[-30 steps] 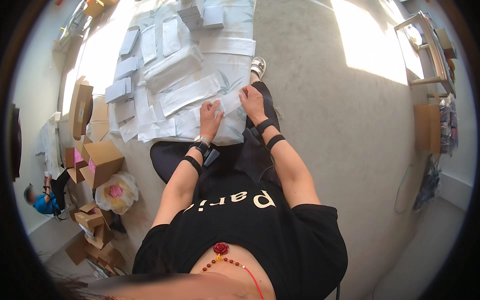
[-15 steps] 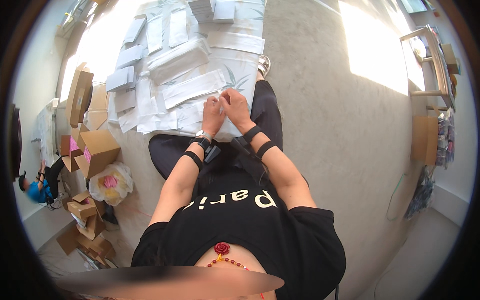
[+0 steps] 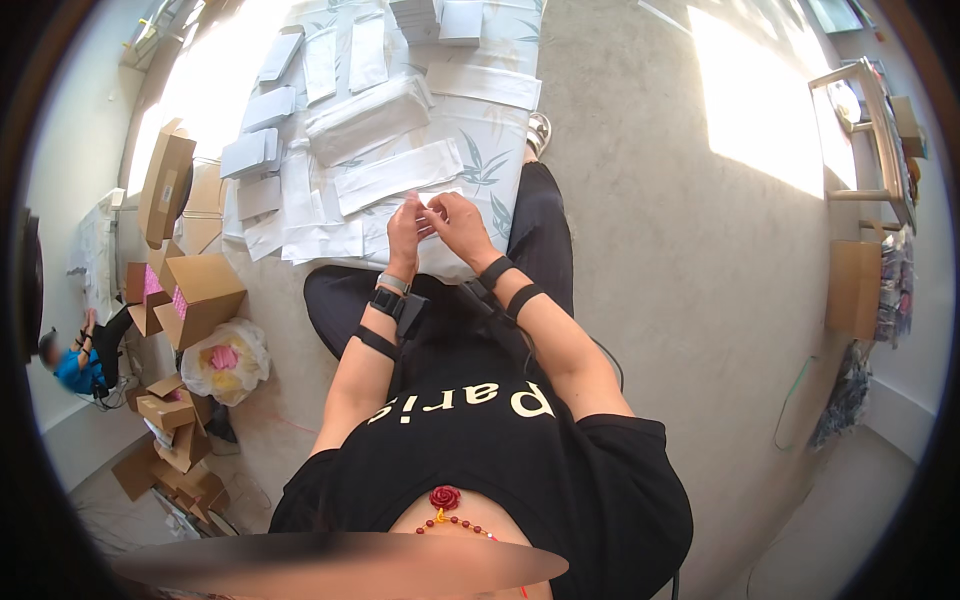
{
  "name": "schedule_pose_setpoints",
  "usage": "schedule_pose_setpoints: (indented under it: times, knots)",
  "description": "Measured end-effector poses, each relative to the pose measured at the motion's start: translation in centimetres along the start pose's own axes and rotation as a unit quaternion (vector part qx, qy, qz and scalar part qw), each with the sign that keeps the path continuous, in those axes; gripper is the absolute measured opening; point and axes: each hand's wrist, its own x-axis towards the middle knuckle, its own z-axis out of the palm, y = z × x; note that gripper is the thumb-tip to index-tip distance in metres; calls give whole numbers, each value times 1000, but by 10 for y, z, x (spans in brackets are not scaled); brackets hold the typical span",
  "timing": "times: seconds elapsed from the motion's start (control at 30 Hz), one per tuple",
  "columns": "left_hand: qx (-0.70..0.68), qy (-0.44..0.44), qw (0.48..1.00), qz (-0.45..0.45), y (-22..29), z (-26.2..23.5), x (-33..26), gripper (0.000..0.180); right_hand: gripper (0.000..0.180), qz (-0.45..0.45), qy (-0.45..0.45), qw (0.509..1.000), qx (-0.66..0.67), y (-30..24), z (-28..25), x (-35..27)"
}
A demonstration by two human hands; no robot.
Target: Folding and preparing white paper or plastic packaging components on the floor.
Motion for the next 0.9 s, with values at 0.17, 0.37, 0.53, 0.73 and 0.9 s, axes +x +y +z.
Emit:
schedule_pose_setpoints:
  times: [0.17,0.37,0.53,0.73,0.9]
  knots:
    - [225,83,961,138,-33,-39,26,32,17,46,61,997,6,24,-11,7]
    - [325,136,909,223,-25,-30,19,25,19,154,109,979,76,55,-37,10]
    - [364,126,895,226,-16,-34,19,18,17,152,104,976,115,63,-29,11]
    - [391,91,884,241,-9,-34,24,17,17,135,75,979,135,61,-21,19]
    - [376,79,892,239,-6,-35,28,18,19,114,41,981,149,53,-16,31]
